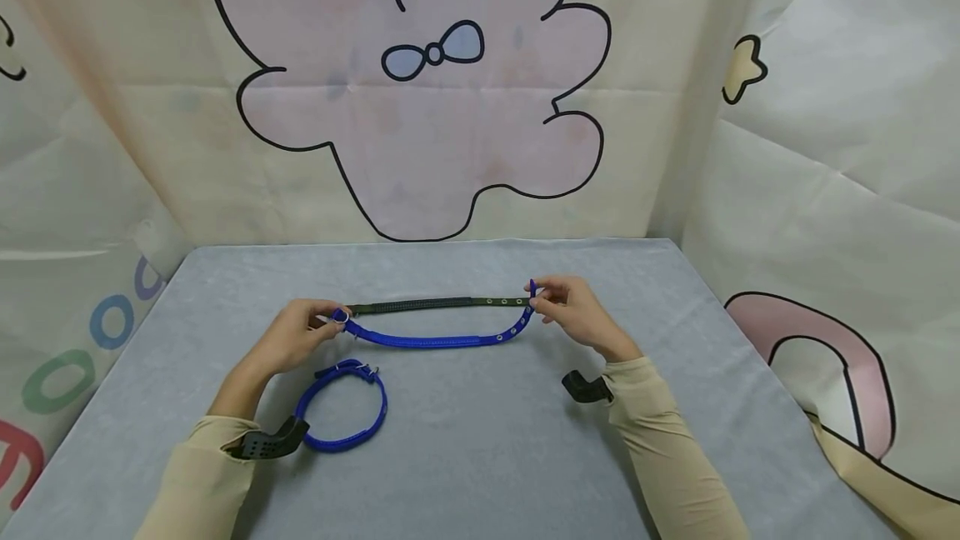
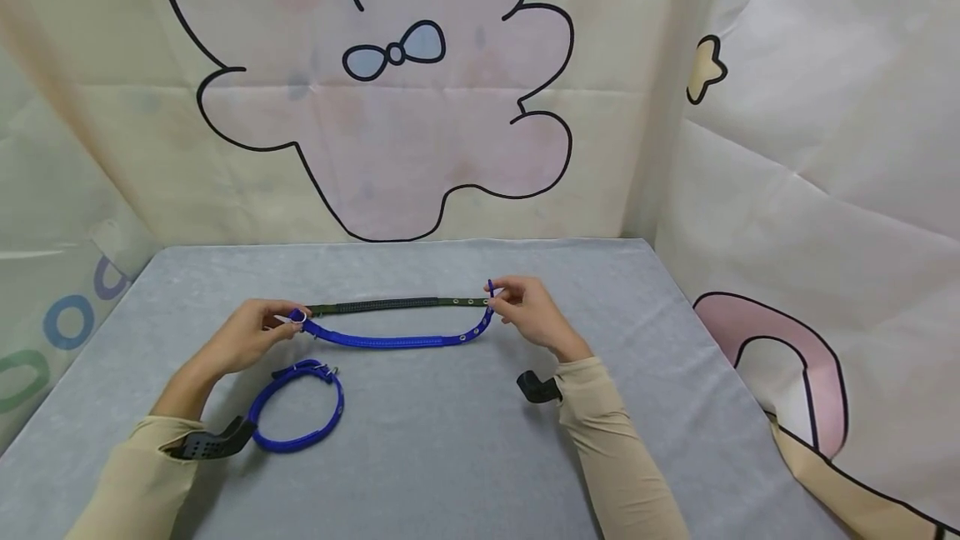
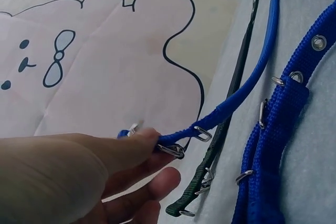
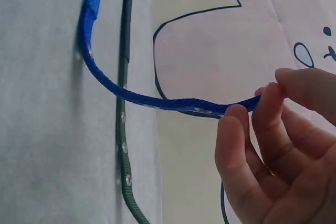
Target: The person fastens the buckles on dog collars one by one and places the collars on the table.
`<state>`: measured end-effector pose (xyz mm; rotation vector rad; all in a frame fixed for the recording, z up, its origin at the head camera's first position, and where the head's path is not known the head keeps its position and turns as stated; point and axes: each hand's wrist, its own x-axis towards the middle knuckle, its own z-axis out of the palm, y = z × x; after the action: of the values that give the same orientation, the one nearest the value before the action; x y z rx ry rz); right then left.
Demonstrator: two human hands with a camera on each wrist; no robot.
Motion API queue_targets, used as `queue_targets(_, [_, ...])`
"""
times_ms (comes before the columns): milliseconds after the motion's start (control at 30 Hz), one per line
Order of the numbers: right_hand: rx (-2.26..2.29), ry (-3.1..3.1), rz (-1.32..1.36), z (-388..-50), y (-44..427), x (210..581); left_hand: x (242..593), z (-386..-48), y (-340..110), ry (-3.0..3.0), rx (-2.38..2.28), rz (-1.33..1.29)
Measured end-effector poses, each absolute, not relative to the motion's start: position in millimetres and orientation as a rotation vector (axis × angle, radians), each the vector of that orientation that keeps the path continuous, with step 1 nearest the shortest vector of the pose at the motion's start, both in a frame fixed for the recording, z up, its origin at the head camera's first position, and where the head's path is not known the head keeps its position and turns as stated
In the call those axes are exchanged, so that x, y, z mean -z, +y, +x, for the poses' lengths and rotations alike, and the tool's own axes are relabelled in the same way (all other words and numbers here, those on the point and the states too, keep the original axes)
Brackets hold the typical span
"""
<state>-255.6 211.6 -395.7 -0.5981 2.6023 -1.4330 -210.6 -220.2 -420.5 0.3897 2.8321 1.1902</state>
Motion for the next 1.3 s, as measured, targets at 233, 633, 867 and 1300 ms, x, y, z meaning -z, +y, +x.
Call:
queue_targets(233, [1.336,2.690,-0.622,-257,214,403,420,-211,-217,2.866,-1.242,0.366])
queue_targets(633, [1.357,2.672,-0.657,-259,212,408,416,-210,-209,2.998,-1.390,0.305])
queue_targets(867, [1.463,2.648,-0.789,-252,198,404,402,-202,-200,3.030,-1.421,0.316])
queue_targets(1300, [1.441,2.760,-0.925,-230,175,390,379,-185,-184,2.940,-1.322,0.483])
